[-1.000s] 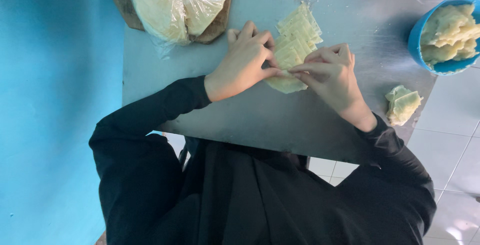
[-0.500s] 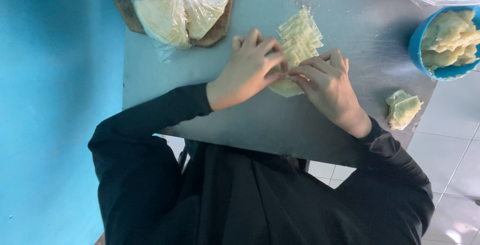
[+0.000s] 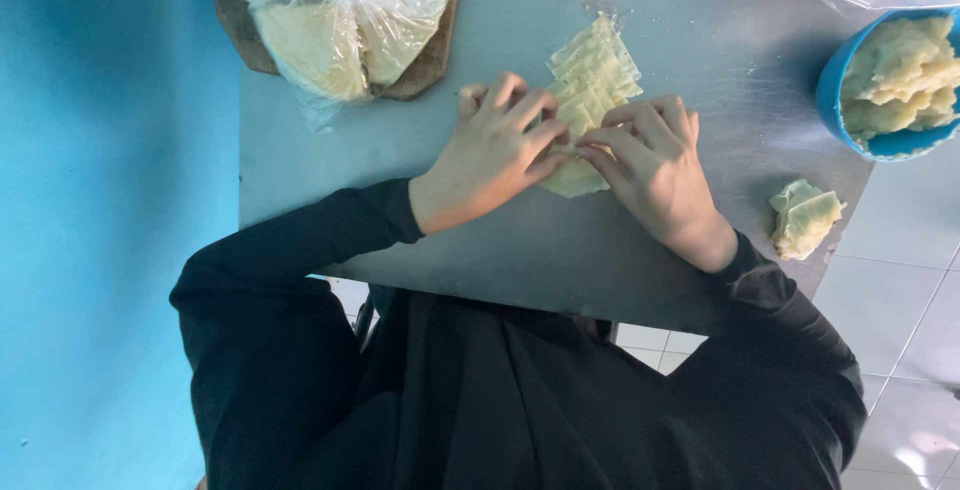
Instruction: The person folds thin dough slices into a diamond lattice shape on a metal table, pressing the layers together by hand. They occasionally scoop filling from a plastic-wrapped container with a spoon, place it on the dough, and fold the slices over it, setting finished pieces aside.
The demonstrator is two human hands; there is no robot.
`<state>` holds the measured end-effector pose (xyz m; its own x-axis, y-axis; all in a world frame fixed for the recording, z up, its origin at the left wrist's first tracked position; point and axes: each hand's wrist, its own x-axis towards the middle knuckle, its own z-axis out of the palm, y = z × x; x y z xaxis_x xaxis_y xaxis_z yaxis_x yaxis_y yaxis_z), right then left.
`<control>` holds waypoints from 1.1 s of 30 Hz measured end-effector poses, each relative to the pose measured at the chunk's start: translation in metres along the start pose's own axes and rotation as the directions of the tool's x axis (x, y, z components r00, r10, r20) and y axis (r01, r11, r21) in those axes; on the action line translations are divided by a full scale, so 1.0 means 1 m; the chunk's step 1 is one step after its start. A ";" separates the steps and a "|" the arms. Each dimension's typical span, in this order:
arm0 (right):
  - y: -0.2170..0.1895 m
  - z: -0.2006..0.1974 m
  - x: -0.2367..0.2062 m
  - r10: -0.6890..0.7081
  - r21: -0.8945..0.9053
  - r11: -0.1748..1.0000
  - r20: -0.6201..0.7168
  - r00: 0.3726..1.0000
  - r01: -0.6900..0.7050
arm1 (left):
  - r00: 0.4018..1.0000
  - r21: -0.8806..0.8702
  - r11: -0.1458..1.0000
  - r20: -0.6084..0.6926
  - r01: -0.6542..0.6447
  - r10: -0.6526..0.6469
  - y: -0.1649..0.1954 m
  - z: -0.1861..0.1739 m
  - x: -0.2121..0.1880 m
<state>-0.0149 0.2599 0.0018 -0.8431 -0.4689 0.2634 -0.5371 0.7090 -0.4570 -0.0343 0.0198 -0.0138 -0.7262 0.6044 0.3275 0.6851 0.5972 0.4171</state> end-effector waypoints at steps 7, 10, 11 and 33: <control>0.002 -0.001 -0.003 -0.146 -0.173 0.973 0.061 0.987 0.154 | 0.999 0.031 0.998 -0.022 -0.046 0.047 -0.005 0.004 -0.001; 0.003 0.000 -0.003 -0.164 -0.151 0.975 0.012 0.986 0.164 | 0.997 0.070 0.996 -0.053 -0.055 0.059 -0.004 0.005 -0.002; 0.003 0.001 -0.003 -0.157 -0.146 0.977 0.009 0.988 0.157 | 0.997 0.078 0.996 -0.050 -0.049 0.053 -0.004 0.005 -0.002; 0.019 0.010 0.015 0.006 0.064 0.998 -0.119 0.993 0.002 | 0.994 0.305 0.951 0.112 -0.047 0.013 0.015 -0.024 -0.006</control>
<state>-0.0371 0.2608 -0.0113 -0.8434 -0.3991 0.3599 -0.5360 0.6726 -0.5103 -0.0208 0.0124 0.0107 -0.7061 0.6677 0.2358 0.7032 0.7004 0.1223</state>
